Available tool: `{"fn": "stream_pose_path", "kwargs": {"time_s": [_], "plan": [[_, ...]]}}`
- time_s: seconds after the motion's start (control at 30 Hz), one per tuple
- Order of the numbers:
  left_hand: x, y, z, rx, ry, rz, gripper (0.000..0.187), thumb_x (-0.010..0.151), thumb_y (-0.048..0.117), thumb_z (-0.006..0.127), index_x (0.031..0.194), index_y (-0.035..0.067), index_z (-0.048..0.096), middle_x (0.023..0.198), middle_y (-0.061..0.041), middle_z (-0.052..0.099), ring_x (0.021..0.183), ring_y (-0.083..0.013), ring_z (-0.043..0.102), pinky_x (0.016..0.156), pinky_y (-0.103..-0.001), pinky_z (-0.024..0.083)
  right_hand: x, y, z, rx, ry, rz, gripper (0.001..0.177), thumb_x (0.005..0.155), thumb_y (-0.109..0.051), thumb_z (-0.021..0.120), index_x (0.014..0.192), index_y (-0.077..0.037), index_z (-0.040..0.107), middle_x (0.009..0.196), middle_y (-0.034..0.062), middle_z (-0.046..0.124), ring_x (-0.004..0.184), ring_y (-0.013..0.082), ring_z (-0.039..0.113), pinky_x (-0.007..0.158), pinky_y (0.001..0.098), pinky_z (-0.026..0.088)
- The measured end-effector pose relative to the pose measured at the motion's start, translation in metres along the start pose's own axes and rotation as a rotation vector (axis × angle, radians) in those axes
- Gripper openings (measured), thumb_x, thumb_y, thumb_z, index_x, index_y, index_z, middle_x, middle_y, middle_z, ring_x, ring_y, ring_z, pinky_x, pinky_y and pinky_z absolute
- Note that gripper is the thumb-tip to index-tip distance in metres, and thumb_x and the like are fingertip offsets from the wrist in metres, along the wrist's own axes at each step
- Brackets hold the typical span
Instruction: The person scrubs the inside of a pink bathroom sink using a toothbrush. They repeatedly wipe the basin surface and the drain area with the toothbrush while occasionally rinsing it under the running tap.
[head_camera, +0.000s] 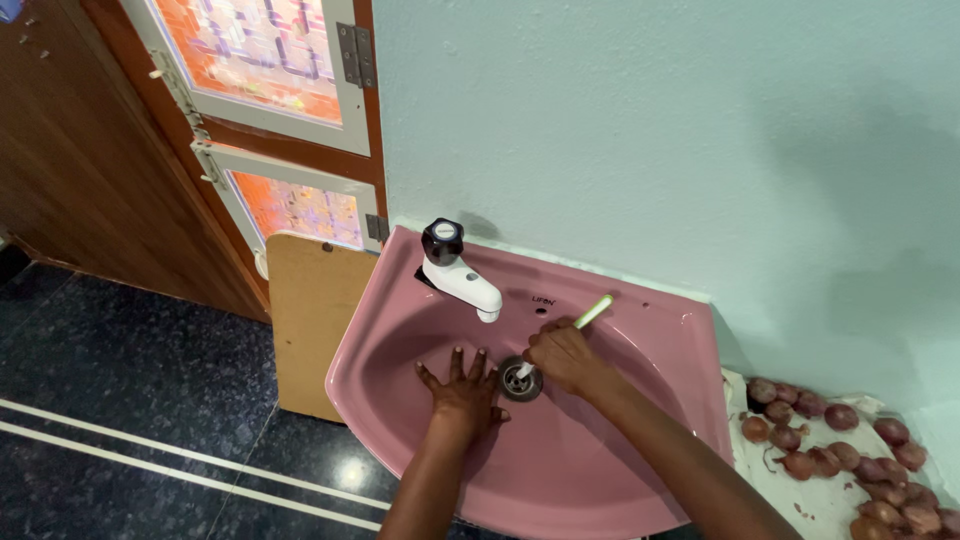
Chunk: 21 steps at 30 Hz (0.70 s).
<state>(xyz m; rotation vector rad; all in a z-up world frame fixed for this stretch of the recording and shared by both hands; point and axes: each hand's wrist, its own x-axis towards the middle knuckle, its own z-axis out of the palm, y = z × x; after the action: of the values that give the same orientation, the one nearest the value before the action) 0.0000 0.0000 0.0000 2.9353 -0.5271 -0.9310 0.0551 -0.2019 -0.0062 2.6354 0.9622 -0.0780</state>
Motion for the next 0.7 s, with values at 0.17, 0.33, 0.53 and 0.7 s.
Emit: {"fn": "stream_pose_path", "kwargs": {"time_s": [0.17, 0.33, 0.53, 0.7], "plan": [[0.000, -0.001, 0.001, 0.001, 0.013, 0.007, 0.082, 0.096, 0.065, 0.051, 0.164, 0.032, 0.018, 0.175, 0.004, -0.009, 0.160, -0.0323, -0.009, 0.108, -0.090, -0.001, 0.007, -0.001, 0.024, -0.074, 0.071, -0.040, 0.010, 0.083, -0.009, 0.063, 0.081, -0.012, 0.073, 0.086, 0.0117, 0.071, 0.094, 0.0301, 0.070, 0.097, 0.0474, 0.047], [-0.001, 0.000, 0.003, 0.007, 0.013, 0.005, 0.083, 0.096, 0.065, 0.051, 0.164, 0.032, 0.017, 0.174, 0.004, -0.008, 0.160, -0.0323, -0.009, 0.108, -0.091, -0.001, 0.006, 0.004, 0.043, 0.042, 0.076, -0.068, 0.007, 0.085, -0.011, 0.064, 0.086, -0.011, 0.071, 0.089, 0.0131, 0.070, 0.094, 0.0318, 0.069, 0.097, 0.0472, 0.047], [0.004, -0.001, 0.005, 0.023, 0.022, -0.002, 0.083, 0.096, 0.066, 0.051, 0.164, 0.033, 0.018, 0.175, 0.004, -0.008, 0.160, -0.0322, -0.010, 0.108, -0.090, 0.000, -0.009, -0.007, 0.037, 0.353, -0.125, 0.261, 0.007, 0.084, -0.010, 0.067, 0.087, -0.010, 0.074, 0.084, 0.0128, 0.071, 0.086, 0.0302, 0.071, 0.088, 0.0461, 0.054], [0.005, 0.002, 0.009, 0.054, 0.036, -0.020, 0.086, 0.095, 0.067, 0.052, 0.165, 0.032, 0.016, 0.174, 0.005, -0.007, 0.160, -0.0321, -0.010, 0.107, -0.091, 0.001, -0.028, -0.027, 0.018, 0.715, -0.078, 0.455, 0.010, 0.085, -0.014, 0.070, 0.092, -0.013, 0.077, 0.082, 0.0072, 0.075, 0.083, 0.0243, 0.072, 0.080, 0.0450, 0.054]]}}
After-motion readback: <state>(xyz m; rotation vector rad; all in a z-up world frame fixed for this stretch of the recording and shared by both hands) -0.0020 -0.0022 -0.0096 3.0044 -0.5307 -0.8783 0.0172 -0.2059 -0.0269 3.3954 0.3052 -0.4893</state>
